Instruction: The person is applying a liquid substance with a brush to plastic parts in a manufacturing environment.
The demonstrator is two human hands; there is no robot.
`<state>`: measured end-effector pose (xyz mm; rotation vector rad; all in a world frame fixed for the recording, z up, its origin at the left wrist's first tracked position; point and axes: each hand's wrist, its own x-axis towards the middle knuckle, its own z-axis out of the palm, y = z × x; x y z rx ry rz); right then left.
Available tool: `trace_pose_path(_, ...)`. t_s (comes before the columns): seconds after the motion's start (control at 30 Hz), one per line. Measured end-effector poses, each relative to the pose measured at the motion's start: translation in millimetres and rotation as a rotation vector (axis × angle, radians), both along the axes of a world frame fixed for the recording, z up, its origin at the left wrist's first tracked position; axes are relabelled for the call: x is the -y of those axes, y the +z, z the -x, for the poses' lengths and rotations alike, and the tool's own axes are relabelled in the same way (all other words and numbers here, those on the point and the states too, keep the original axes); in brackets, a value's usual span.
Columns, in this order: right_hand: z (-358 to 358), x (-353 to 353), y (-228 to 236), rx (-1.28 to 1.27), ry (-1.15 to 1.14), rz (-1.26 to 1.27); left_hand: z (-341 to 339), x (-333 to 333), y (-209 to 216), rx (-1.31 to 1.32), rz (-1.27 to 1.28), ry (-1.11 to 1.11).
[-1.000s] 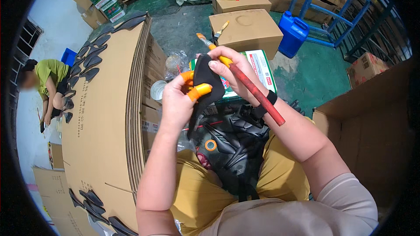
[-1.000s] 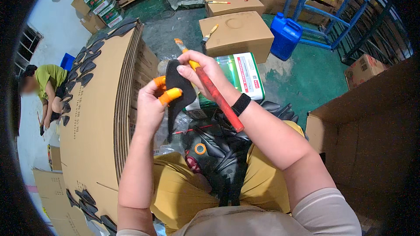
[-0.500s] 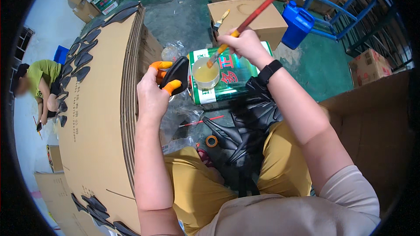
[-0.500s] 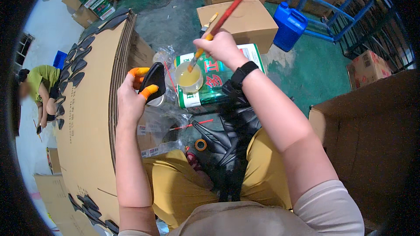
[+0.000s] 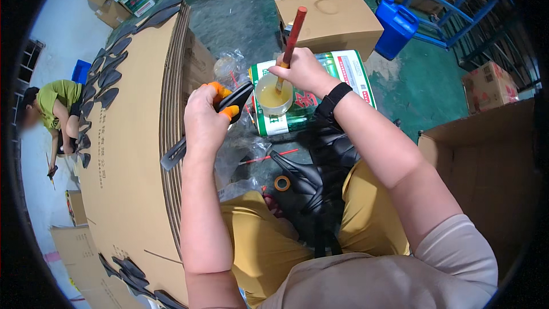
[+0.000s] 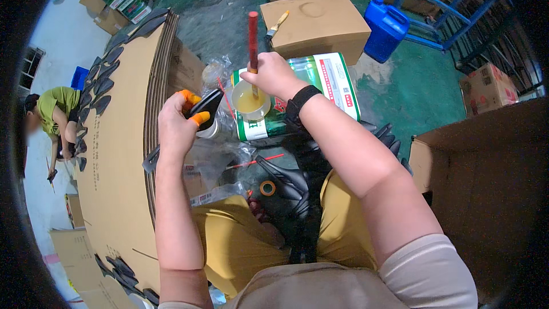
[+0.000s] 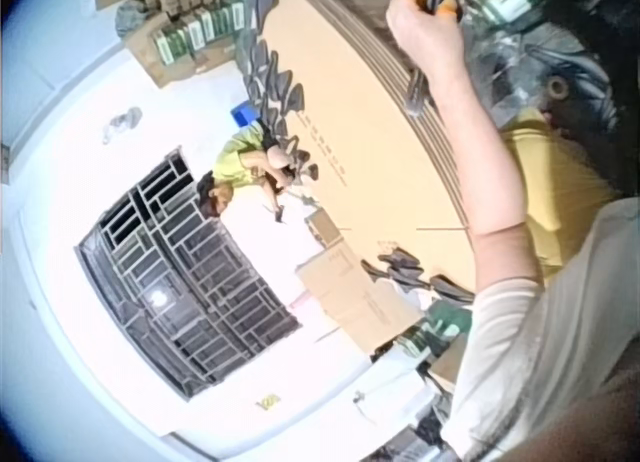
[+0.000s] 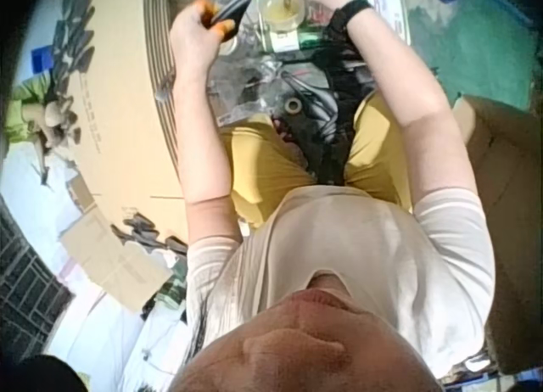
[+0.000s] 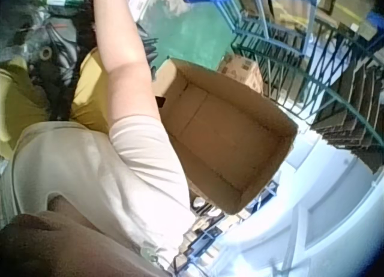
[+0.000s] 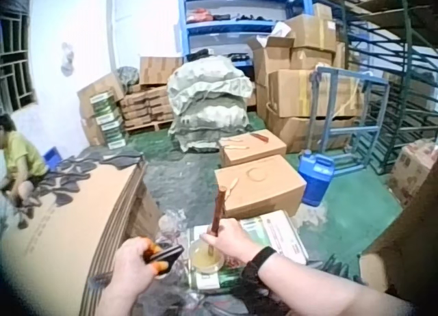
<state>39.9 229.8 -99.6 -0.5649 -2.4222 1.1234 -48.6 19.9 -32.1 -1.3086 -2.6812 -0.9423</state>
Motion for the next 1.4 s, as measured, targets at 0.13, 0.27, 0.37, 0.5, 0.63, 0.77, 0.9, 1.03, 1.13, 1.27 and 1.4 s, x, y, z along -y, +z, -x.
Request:
trace_pose_path(0.13, -10.6, -21.6, -2.7, 0.021, -0.066, 0.040, -3.4, -10.3, -1.3, -0.024, 0.032, -0.018)
trace_pose_path(0.27, -25.8, -35.9, 36.8, -0.290, -0.182, 0.368, -5.2, -15.5, 2.2, -0.028, 0.082, -0.009)
trace_pose_path(0.37, -38.1, -28.9, 61.8, -0.396, -0.098, 0.528, -7.2, -21.8, 3.9, -0.100, 0.100, -0.003)
trace_pose_path(0.5, -39.9, -8.8, 77.8, -0.474, -0.005, 0.559, -8.4, -27.5, 0.2, -0.122, 0.118, -0.009)
trace_pose_path(0.63, -40.7, -4.8, 75.0, -0.433, 0.013, 0.415, -15.4, -34.2, 0.0, -0.091, 0.128, -0.018)
trace_pose_path(0.77, -46.0, -15.8, 69.5, -0.407, -0.078, 0.239, -16.5, -37.0, -1.0, -0.119, 0.141, -0.027)
trace_pose_path(0.9, -46.5, -5.1, 79.0, -0.418, -0.011, 0.467, -18.0, -37.3, -3.8, -0.127, 0.128, -0.039)
trace_pose_path(1.03, -32.9, 5.8, 69.7, -0.534, 0.094, 0.220, -18.7, -35.7, -0.3, -0.143, 0.148, -0.030)
trace_pose_path(1.13, -40.0, -5.6, 70.3, -0.485, 0.010, 0.362, -17.8, -33.4, 3.4, -0.140, 0.135, -0.034)
trace_pose_path(1.27, -44.3, -18.6, 73.0, -0.477, -0.044, 0.594, -12.9, -27.2, 1.9, 0.014, 0.020, -0.021)
trace_pose_path(1.4, -45.7, -23.6, 73.8, -0.551, -0.018, 0.870, -14.3, -21.1, 4.8, 0.271, -0.138, 0.027)
